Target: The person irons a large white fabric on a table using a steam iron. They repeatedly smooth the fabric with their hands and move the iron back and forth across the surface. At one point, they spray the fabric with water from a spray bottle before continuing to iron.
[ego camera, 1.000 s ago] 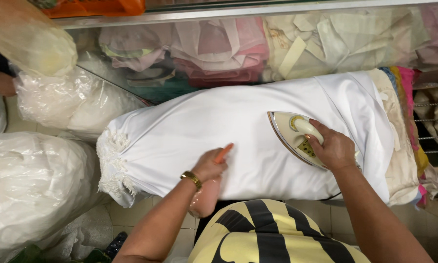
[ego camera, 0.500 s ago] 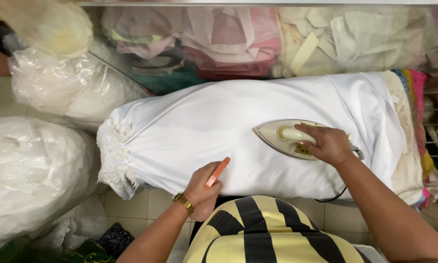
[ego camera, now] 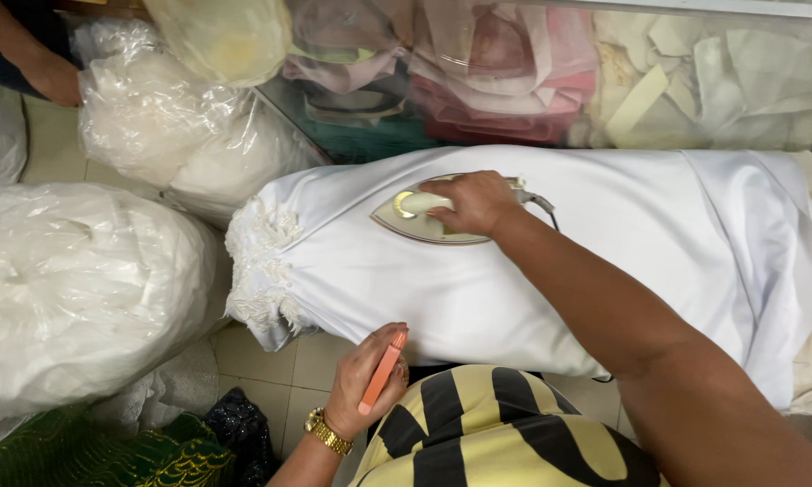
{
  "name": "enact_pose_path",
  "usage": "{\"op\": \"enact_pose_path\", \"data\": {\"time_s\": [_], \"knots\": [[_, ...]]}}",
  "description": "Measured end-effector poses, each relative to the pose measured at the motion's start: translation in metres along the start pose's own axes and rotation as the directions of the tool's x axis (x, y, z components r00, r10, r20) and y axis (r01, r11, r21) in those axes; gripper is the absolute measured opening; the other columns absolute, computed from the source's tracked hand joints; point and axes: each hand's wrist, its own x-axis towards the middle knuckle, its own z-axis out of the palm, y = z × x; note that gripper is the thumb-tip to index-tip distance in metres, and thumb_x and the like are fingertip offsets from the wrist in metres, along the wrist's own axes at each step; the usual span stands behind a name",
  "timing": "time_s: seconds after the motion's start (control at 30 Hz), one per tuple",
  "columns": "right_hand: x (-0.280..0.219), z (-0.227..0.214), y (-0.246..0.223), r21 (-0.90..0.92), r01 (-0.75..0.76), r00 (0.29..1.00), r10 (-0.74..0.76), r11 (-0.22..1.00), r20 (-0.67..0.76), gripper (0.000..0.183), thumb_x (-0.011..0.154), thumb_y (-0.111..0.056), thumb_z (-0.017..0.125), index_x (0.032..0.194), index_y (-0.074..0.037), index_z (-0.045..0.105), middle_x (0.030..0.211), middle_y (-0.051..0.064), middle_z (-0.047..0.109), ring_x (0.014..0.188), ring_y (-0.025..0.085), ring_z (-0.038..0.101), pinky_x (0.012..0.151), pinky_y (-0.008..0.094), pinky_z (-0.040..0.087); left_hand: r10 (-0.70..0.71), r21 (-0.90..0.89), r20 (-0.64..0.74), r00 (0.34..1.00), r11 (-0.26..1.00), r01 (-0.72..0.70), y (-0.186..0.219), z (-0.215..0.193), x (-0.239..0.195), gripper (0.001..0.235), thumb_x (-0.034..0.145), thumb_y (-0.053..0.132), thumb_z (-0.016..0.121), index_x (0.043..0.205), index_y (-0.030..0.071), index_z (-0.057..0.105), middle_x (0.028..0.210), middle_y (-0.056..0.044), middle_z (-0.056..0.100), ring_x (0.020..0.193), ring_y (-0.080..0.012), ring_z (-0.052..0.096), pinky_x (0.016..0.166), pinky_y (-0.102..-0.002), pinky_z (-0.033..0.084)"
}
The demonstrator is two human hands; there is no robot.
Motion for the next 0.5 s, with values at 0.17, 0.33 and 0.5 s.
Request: {"op": "enact_pose_path", "data": {"time_s": [0.17, 0.33, 0.5], "knots": [[0.037, -0.006, -0.062, 0.001, 0.124, 0.99, -0.124, 0.992, 0.062, 0.057, 0.092, -0.062, 0.052, 0.146, -0.044, 0.055, 0.11, 0.0, 0.076, 0.104, 0.033, 0.068, 0.081, 0.05, 0.051, 0.011, -0.047, -0.016, 1.0, 0.999, -0.011, 0.02, -0.023, -0.005, 0.037, 0.089, 0.004, 0.055, 0.126, -0.002, 0.059, 0.126, -0.019, 0.068, 0.105, -0.0331, 0.075, 0.08, -0.039, 0.061], [0.043, -0.001, -0.12, 0.05, 0.165, 0.977, -0.17, 0.985, 0.128, 0.058, 0.093, -0.061, 0.051, 0.147, -0.04, 0.054, 0.115, 0.009, 0.073, 0.109, 0.036, 0.066, 0.092, 0.051, 0.049, 0.125, -0.001, -0.031, 0.992, 0.992, -0.125, 0.02, -0.022, -0.006, 0.032, 0.086, 0.001, 0.056, 0.118, 0.0, 0.062, 0.12, -0.02, 0.072, 0.114, -0.0354, 0.074, 0.087, -0.044, 0.061], [0.014, 0.022, -0.12, 0.143, 0.096, 0.995, -0.096, 0.985, -0.005, 0.057, 0.094, -0.057, 0.056, 0.146, -0.033, 0.055, 0.111, 0.01, 0.073, 0.104, 0.038, 0.068, 0.083, 0.051, 0.051, 0.183, -0.082, -0.035, 0.982, 0.979, -0.186, 0.027, -0.018, 0.021, 0.034, 0.085, -0.001, 0.058, 0.119, -0.004, 0.062, 0.122, -0.021, 0.071, 0.117, -0.0387, 0.072, 0.097, -0.046, 0.061]]}}
